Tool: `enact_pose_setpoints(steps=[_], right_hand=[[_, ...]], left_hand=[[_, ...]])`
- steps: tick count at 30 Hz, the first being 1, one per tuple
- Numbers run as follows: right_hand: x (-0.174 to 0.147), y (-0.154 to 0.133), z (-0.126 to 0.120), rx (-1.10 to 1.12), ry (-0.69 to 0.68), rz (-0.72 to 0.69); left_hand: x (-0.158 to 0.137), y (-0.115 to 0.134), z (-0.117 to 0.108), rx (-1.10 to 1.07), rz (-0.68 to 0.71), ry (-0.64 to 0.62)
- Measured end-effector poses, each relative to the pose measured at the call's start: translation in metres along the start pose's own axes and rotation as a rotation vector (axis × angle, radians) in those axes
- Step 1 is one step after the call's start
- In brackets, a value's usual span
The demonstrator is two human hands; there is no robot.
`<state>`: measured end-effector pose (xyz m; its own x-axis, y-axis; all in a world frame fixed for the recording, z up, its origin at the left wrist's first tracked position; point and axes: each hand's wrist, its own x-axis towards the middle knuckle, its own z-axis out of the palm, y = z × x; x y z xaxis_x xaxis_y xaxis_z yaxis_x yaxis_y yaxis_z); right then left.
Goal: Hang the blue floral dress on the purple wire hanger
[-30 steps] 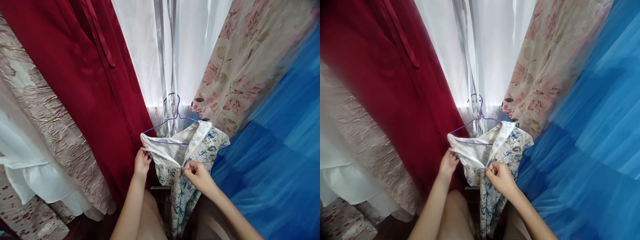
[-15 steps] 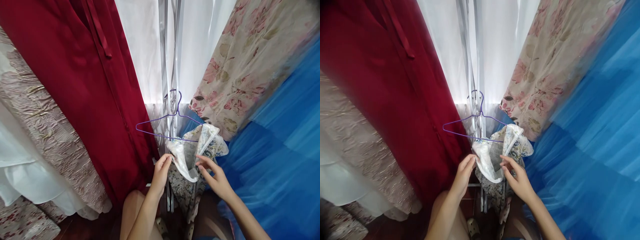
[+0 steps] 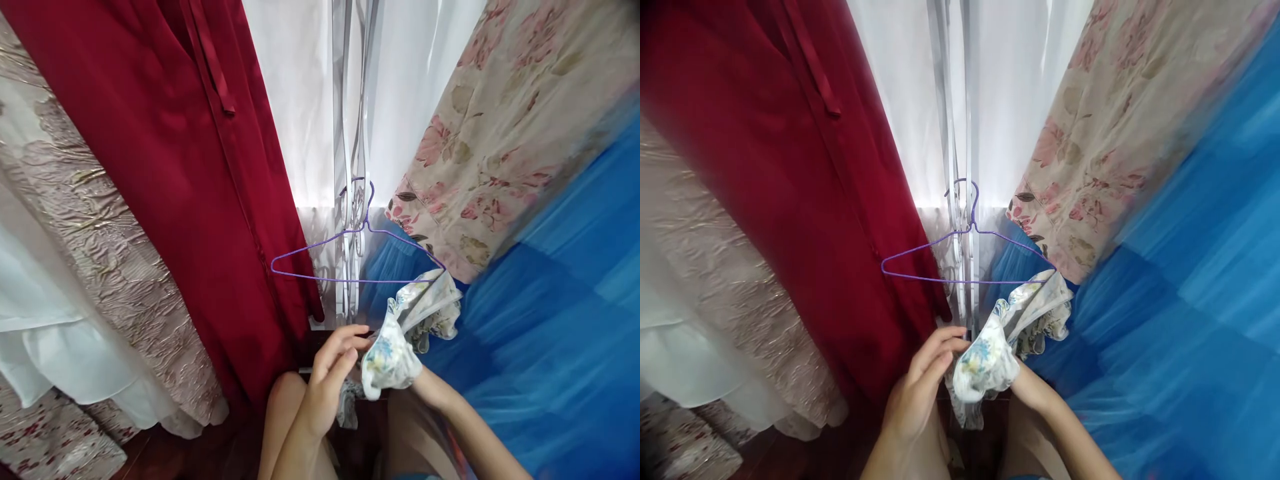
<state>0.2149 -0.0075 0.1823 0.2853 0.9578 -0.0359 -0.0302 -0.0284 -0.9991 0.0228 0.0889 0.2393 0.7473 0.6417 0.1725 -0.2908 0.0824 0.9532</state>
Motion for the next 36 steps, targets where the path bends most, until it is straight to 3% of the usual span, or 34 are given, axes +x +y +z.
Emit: enact_pose_setpoints(steps=[4,7,10,14,17,19,23,25,27,29,32,33,34,36], right_hand=[[0.005,-0.007,0.011,0.296,-0.044,0.137],[0.008,-0.008,0.005,0.454,-0.03,0.239],[0.0,-0.006,-0.01,0.4,-0.051,0.249],[-0.013,-0.01,-0.026,0.169,-0.131,0.231],[-0.015,-0.016,-0.028,0.2,-0.181,0.241],[-0.014,-0.018,-0.029,0.279,-0.115,0.231],[-0.011,-0.014,-0.037,0.441,0.247,0.173],[-0.012,-0.012,-0.037,0.466,0.334,0.175],[-0.016,-0.016,-0.028,0.373,0.211,0.197],[-0.023,-0.029,-0.013,0.192,-0.089,0.198],[-0.035,-0.066,0.005,-0.073,-0.603,0.193],[-0.04,-0.08,0.006,-0.152,-0.699,0.185],[-0.044,-0.094,0.004,-0.226,-0.733,0.16],[-0.051,-0.113,-0.008,-0.406,-0.599,0.078]], left_hand=[[-0.01,0.0,0.007,0.172,-0.085,-0.106],[-0.017,-0.01,0.009,0.052,-0.116,-0.092],[-0.025,-0.019,0.013,0.011,-0.145,-0.116],[-0.03,-0.017,0.028,0.159,-0.179,-0.256],[-0.032,-0.011,0.038,0.291,-0.144,-0.254],[-0.037,-0.009,0.04,0.323,-0.136,-0.265],[-0.05,-0.015,0.028,0.282,-0.275,-0.281],[-0.052,-0.021,0.017,0.328,-0.319,-0.216],[-0.047,-0.025,0.006,0.449,-0.235,-0.091],[-0.037,-0.028,0.0,0.56,-0.075,-0.012],[-0.024,-0.031,0.0,0.525,0.047,-0.17],[-0.022,-0.033,0.001,0.484,0.034,-0.243],[-0.022,-0.036,0.002,0.446,0.001,-0.289],[-0.026,-0.042,0.001,0.402,-0.102,-0.282]])
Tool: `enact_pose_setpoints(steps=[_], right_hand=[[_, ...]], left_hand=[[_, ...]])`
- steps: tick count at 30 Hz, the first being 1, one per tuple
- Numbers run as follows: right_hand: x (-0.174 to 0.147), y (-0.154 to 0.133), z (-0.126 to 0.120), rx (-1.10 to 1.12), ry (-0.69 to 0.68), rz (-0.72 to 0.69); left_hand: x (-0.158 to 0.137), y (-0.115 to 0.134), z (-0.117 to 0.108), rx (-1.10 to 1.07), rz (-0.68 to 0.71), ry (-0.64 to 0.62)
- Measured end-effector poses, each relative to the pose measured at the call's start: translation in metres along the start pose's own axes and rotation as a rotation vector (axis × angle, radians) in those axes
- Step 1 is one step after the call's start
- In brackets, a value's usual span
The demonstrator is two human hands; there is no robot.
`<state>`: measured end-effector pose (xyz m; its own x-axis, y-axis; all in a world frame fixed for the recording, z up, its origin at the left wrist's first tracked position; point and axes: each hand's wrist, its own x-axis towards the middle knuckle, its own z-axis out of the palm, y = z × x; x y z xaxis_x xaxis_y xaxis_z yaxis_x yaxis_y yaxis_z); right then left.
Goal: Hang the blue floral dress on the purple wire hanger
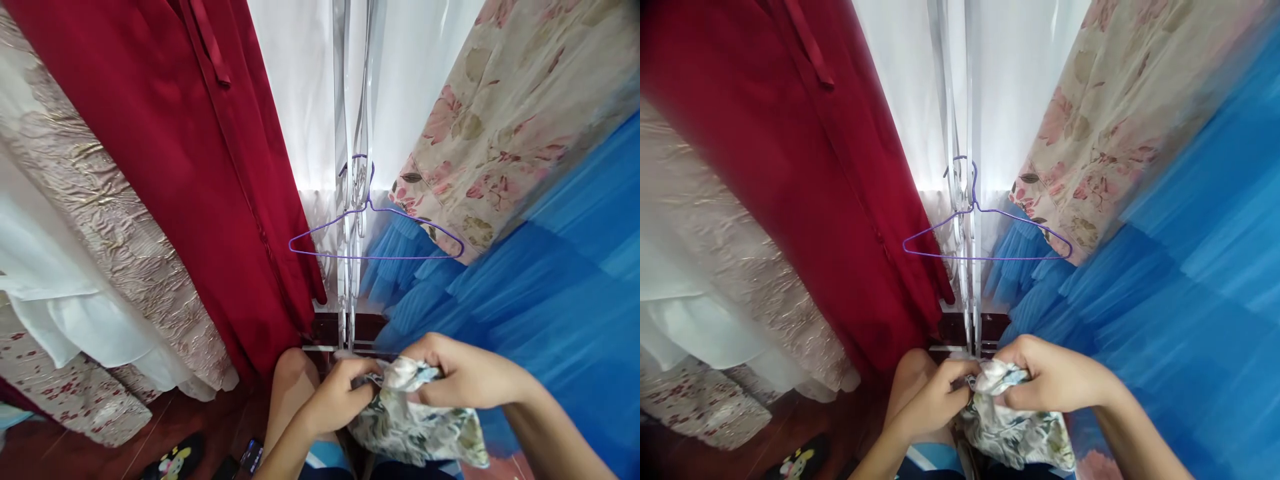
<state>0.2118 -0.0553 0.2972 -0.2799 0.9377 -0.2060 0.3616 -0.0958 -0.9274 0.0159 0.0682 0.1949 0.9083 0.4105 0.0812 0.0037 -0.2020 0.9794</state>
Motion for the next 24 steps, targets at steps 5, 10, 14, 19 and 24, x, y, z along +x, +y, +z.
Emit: enact_pose_setpoints(steps=[5,10,14,19,24], right_hand=[[-0.032,0.007,-0.03,-0.322,0.547,0.036],[-0.034,0.016,-0.036,-0.374,0.626,-0.028],[-0.024,0.027,-0.049,-0.391,0.739,-0.107],[0.009,0.038,-0.074,-0.44,0.895,-0.134],[0.066,0.038,-0.08,-0.419,0.789,-0.14]], left_hand=[[-0.013,-0.015,-0.019,-0.241,-0.183,0.002],[-0.023,-0.009,-0.051,-0.263,-0.253,-0.213],[-0.025,0.007,-0.077,-0.155,-0.216,-0.088],[-0.007,0.033,-0.118,0.305,-0.118,0.01],[0.005,0.044,-0.144,0.301,-0.012,0.365]])
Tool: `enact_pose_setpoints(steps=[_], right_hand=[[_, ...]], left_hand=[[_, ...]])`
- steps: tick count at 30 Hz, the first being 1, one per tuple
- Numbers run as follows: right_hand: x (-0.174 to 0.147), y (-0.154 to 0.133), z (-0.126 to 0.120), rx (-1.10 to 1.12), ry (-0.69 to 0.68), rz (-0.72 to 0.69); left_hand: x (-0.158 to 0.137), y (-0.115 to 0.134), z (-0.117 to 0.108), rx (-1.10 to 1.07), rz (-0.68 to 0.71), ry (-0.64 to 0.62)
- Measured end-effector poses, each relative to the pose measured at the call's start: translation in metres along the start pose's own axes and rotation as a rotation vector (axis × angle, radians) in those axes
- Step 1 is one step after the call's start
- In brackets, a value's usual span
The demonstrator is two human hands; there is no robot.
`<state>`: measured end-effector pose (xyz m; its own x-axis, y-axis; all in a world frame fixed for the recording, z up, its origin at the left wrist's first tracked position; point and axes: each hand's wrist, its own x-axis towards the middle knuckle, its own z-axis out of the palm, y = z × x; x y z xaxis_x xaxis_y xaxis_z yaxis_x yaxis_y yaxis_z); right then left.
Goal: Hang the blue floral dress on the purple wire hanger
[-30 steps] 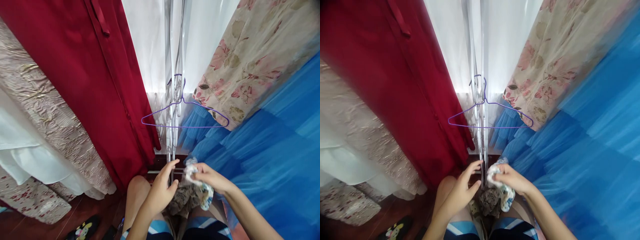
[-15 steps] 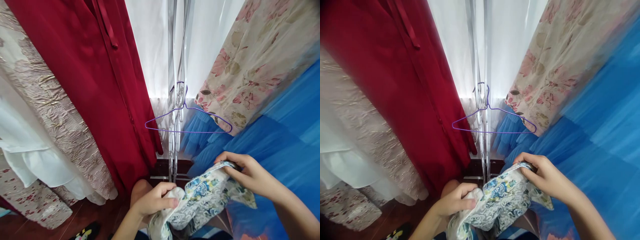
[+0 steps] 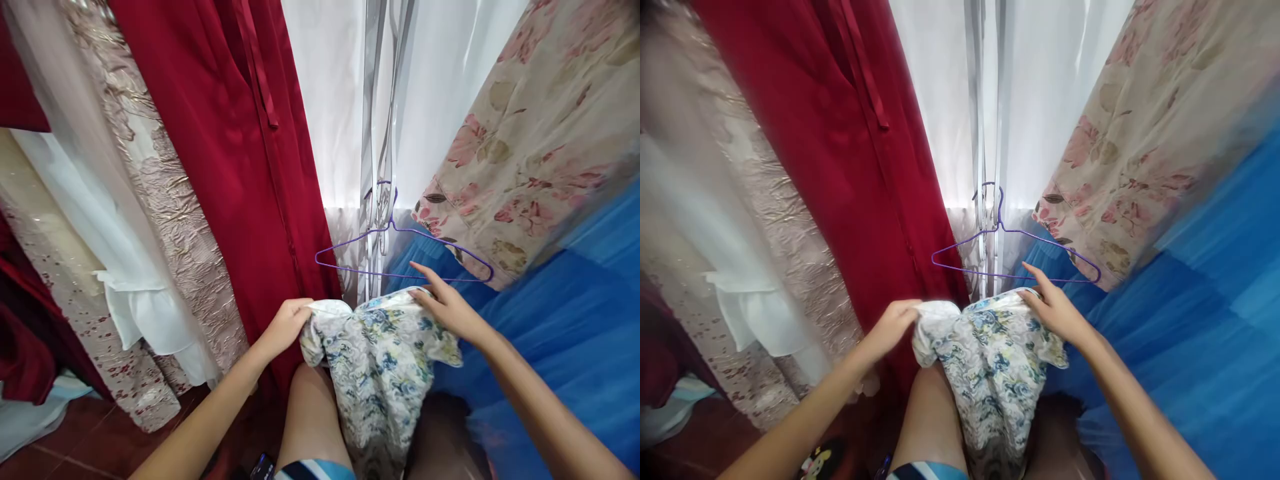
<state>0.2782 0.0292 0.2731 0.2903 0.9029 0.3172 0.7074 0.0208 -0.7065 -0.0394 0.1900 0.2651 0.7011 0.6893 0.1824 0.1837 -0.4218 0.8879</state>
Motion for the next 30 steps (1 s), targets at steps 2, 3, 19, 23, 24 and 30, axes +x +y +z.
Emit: enact_pose_setpoints(steps=[2,3,19,23,24,30], right_hand=[[0.01,0.002,0.012,-0.026,-0.001,-0.002],[0.012,0.004,0.016,-0.035,0.005,-0.007],[-0.019,-0.017,0.023,-0.02,-0.013,-0.022],[-0.021,-0.024,0.032,0.013,-0.022,-0.023],[-0.021,-0.026,0.035,0.019,-0.026,-0.019],[-0.029,-0.036,0.035,0.1,-0.054,-0.053]], left_hand=[[-0.002,0.003,-0.004,-0.065,-0.024,-0.012],[-0.005,0.005,-0.006,-0.046,-0.028,-0.072],[0.014,0.036,-0.065,1.118,0.334,0.217],[0.02,0.052,-0.057,0.999,0.352,0.252],[0.025,0.058,-0.052,0.95,0.382,0.246],[0.061,0.09,-0.004,0.717,0.494,0.351]])
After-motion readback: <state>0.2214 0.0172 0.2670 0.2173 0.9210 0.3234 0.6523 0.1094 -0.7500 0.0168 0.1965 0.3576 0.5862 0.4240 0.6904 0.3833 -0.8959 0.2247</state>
